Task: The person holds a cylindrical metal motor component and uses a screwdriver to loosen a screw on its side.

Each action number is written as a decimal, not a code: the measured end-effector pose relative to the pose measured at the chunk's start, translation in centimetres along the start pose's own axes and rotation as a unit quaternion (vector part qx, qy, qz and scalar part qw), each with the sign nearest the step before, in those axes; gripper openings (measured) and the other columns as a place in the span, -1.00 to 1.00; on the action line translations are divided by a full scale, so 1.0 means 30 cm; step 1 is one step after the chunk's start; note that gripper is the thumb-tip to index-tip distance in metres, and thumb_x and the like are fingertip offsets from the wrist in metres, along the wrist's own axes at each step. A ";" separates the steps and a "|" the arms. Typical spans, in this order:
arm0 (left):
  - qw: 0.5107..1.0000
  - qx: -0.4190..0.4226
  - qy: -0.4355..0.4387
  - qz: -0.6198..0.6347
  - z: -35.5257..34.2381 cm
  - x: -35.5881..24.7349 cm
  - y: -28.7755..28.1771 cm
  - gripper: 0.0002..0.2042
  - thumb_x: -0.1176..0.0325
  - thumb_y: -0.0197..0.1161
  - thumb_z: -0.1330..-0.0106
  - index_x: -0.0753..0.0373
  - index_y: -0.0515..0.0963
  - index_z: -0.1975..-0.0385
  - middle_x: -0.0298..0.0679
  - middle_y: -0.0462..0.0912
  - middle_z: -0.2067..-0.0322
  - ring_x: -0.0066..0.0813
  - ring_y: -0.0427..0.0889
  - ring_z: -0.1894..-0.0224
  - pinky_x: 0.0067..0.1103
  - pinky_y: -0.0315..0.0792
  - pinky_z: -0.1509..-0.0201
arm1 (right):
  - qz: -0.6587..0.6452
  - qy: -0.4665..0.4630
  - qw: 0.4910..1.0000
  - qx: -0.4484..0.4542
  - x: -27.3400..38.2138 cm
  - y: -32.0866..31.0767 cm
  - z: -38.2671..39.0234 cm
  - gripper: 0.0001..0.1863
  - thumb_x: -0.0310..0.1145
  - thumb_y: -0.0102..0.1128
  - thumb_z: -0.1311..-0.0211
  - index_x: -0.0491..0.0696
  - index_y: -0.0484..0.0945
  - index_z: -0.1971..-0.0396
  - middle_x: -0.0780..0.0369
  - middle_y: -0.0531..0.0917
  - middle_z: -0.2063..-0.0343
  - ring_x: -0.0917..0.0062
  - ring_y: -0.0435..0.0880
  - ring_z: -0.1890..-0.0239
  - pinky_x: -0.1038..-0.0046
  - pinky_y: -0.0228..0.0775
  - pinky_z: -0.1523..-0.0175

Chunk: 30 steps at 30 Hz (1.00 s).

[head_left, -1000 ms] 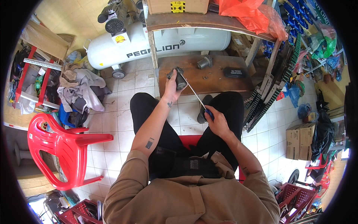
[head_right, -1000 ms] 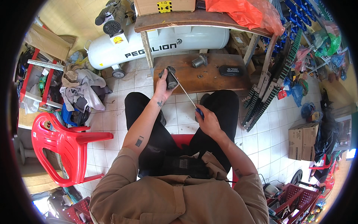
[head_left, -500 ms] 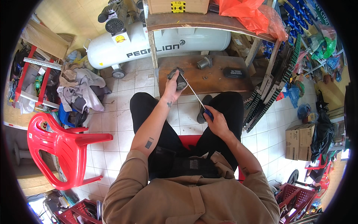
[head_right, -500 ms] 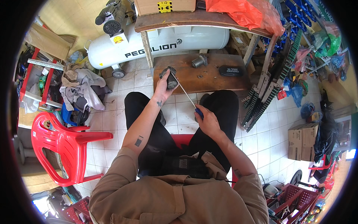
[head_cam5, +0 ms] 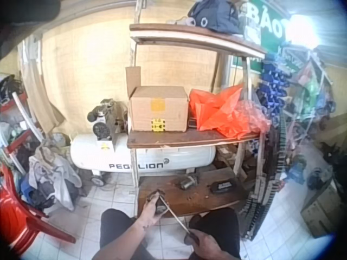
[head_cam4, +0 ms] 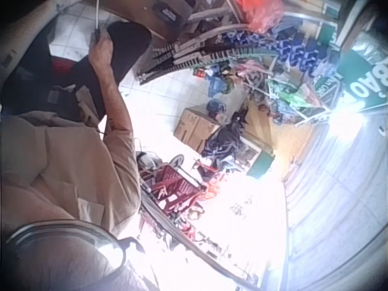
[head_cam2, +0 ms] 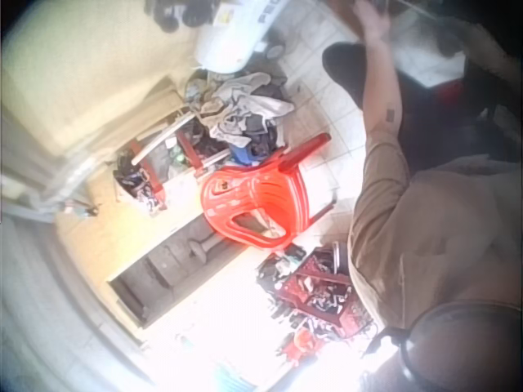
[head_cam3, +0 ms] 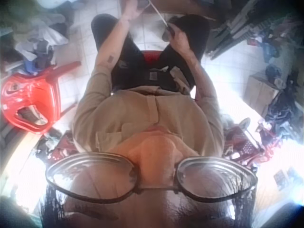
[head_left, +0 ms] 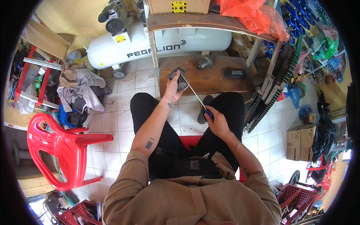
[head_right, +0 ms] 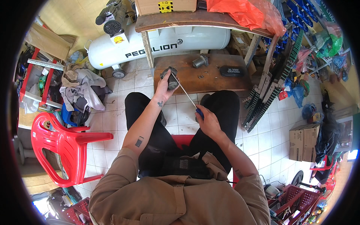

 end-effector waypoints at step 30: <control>1.000 0.009 0.027 -0.009 -0.009 0.001 -0.001 -0.66 0.14 0.31 -0.38 0.14 0.39 0.02 -0.25 0.55 0.30 -0.36 0.62 0.33 -0.38 0.64 0.21 | -0.029 -0.011 0.999 0.008 0.000 -0.004 0.000 -0.63 -0.35 0.14 -0.35 -0.17 0.48 -0.09 -0.08 0.65 0.12 -0.03 0.62 0.06 0.18 0.45 -0.06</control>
Point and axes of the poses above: each hand's wrist, its own z-axis away from the middle knuckle, its own y-axis out of the palm, x = y × z, the point moved 7 cm from there along -z, towards the middle knuckle
